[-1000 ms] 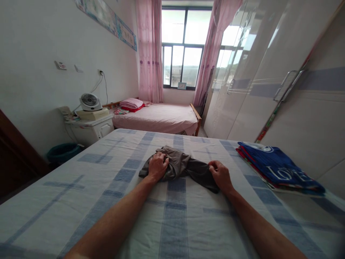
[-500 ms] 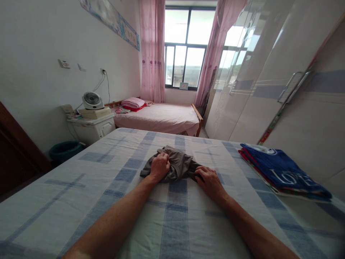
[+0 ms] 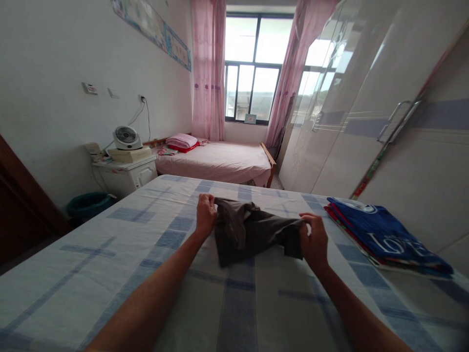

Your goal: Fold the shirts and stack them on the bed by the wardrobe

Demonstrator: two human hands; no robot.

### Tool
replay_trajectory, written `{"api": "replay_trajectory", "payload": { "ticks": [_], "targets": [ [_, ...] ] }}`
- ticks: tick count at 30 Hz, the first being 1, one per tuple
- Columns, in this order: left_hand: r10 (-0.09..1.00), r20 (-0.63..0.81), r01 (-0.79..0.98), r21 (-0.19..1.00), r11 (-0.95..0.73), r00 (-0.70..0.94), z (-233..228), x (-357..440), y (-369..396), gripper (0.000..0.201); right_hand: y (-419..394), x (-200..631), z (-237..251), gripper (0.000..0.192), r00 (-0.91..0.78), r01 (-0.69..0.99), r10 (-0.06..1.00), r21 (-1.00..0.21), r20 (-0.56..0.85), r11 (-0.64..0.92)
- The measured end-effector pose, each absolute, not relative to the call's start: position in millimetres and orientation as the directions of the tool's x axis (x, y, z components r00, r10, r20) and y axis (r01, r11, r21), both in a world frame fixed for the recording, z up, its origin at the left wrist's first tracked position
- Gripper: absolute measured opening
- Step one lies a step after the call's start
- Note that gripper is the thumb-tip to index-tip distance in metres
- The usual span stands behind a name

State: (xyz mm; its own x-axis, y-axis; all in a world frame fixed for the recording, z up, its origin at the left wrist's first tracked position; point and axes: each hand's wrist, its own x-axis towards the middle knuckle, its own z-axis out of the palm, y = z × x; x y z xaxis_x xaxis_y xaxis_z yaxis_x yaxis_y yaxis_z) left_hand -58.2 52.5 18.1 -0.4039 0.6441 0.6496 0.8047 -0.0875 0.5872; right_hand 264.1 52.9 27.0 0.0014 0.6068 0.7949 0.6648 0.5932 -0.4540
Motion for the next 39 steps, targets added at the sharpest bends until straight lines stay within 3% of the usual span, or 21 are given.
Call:
{"api": "replay_trajectory", "payload": {
  "ticks": [4,6,8,11,13,15,17,19,25,28,32,36,39],
  "targets": [
    [0.526,0.583,0.697,0.717,0.025,-0.619,7.2,-98.8,53.8,0.011,70.8,292.6,19.5,0.025,0.323,0.604,0.756,-0.739,0.569,0.298],
    [0.518,0.547,0.669,0.74,0.069,-0.658,-0.8,-110.4,53.5,0.012,77.7,300.1,13.3,0.026,0.373,0.569,0.798,-0.796,0.473,0.206],
    [0.538,0.537,0.672,0.737,0.076,-0.65,-5.6,-111.6,53.3,0.014,79.2,300.0,10.7,0.027,0.354,0.568,0.801,-0.791,0.483,0.226],
    [0.639,0.554,0.725,0.688,0.01,-0.534,-5.9,-97.9,52.1,0.02,69.5,286.1,14.1,0.03,0.165,0.63,0.806,-0.689,0.568,0.357],
    [0.771,0.547,0.82,0.57,-0.058,-0.326,-4.1,-85.1,50.5,0.018,58.2,271.4,16.7,0.029,-0.091,0.682,0.806,-0.553,0.585,0.478],
    [0.868,0.482,0.898,0.425,-0.116,-0.116,-3.0,-74.9,49.0,0.015,47.9,257.8,16.4,0.025,-0.368,0.692,0.785,-0.417,0.499,0.59],
    [0.907,0.42,0.931,0.344,-0.121,-0.037,-3.1,-69.8,48.7,0.013,42.6,249.1,12.7,0.022,-0.538,0.684,0.748,-0.317,0.389,0.657],
    [0.907,0.414,0.932,0.352,-0.085,-0.074,-4.0,-69.1,49.3,0.009,43.5,245.9,7.7,0.017,-0.584,0.694,0.738,-0.263,0.339,0.67],
    [0.878,0.454,0.907,0.417,-0.06,-0.151,-2.4,-69.7,49.6,0.007,55.8,247.6,-0.1,0.013,-0.578,0.72,0.73,-0.192,0.364,0.667],
    [0.826,0.506,0.865,0.5,-0.046,-0.249,1.2,-70.4,49.2,0.012,58.9,252.0,2.1,0.014,-0.476,0.755,0.762,-0.24,0.438,0.61],
    [0.717,0.555,0.769,0.638,-0.041,-0.421,15.0,-76.1,49.3,0.015,64.2,271.7,16.2,0.02,-0.165,0.776,0.769,-0.4,0.618,0.488],
    [0.62,0.58,0.679,0.727,-0.1,-0.529,50.2,-78.1,42.0,0.017,58.3,291.8,44.6,0.025,0.212,0.709,0.703,-0.602,0.679,0.367],
    [0.616,0.597,0.575,0.773,-0.268,-0.515,81.0,-75.7,33.4,0.02,50.7,297.2,61.7,0.026,0.336,0.663,0.624,-0.648,0.706,0.376]
  ]
}}
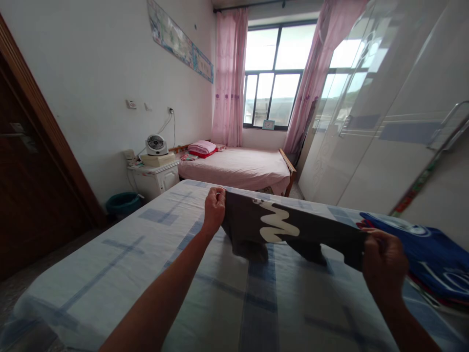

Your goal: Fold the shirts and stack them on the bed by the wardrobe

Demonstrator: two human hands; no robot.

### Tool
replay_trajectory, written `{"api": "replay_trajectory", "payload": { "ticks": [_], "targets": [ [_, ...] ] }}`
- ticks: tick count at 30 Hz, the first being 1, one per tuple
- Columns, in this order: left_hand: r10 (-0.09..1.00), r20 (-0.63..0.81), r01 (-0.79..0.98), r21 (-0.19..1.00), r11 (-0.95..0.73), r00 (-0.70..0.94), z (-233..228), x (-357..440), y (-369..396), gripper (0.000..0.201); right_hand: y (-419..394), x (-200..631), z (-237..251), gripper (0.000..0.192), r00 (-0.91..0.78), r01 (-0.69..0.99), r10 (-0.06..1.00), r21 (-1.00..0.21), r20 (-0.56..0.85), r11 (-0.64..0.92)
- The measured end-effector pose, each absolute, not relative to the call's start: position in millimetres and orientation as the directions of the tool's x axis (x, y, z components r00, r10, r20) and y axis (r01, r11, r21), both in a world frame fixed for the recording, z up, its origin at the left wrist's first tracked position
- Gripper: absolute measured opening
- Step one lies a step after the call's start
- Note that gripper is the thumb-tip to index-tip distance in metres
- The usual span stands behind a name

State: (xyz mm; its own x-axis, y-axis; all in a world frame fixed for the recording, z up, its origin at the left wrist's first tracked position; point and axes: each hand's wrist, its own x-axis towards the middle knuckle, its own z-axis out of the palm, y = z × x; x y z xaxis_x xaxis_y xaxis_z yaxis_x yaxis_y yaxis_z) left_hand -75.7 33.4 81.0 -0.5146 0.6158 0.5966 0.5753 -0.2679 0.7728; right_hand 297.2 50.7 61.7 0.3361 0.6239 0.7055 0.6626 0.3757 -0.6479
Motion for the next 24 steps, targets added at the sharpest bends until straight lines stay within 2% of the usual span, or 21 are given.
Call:
{"api": "replay_trajectory", "payload": {
  "ticks": [2,4,7,9,12,14,16,20,22,24],
  "targets": [
    [0.662,0.572,0.504,0.801,-0.323,-0.485,91.7,-75.7,30.5,0.022,52.5,300.0,62.3,0.029,0.367,0.659,0.644,-0.676,0.671,0.329],
    [0.7,0.542,0.559,0.793,-0.242,-0.466,87.9,-78.3,30.1,0.019,61.8,305.4,52.3,0.033,0.365,0.661,0.744,-0.718,0.56,0.217],
    [0.72,0.544,0.752,0.657,-0.047,-0.43,58.0,-83.4,27.4,0.016,81.5,316.4,26.0,0.035,0.236,0.707,0.905,-0.701,0.354,0.09],
    [0.781,0.544,0.842,0.538,-0.045,-0.306,33.6,-84.4,21.5,0.02,90.2,321.2,11.7,0.036,0.092,0.756,0.956,-0.644,0.28,0.116],
    [0.884,0.465,0.888,0.384,-0.255,0.053,11.3,-81.7,10.2,0.029,90.5,319.2,5.6,0.039,-0.137,0.753,0.964,-0.609,0.227,0.25],
    [0.897,0.397,0.87,0.353,-0.345,0.194,8.9,-79.3,5.1,0.035,84.8,313.0,8.7,0.04,-0.262,0.728,0.94,-0.594,0.219,0.341],
    [0.901,0.371,0.863,0.353,-0.362,0.226,11.2,-78.0,3.5,0.035,78.7,305.9,11.6,0.04,-0.343,0.729,0.913,-0.55,0.221,0.407],
    [0.9,0.363,0.875,0.319,-0.364,0.242,12.1,-75.7,6.0,0.006,73.5,294.7,10.4,0.027,-0.371,0.747,0.892,-0.488,0.259,0.452],
    [0.904,0.364,0.882,0.318,-0.348,0.225,12.0,-72.4,6.6,0.007,71.9,291.4,11.5,0.022,-0.338,0.725,0.893,-0.522,0.298,0.449],
    [0.915,0.37,0.856,0.408,-0.318,0.164,17.1,-69.0,5.3,0.011,67.8,290.2,18.6,0.022,-0.275,0.678,0.914,-0.614,0.298,0.404]
  ]
}}
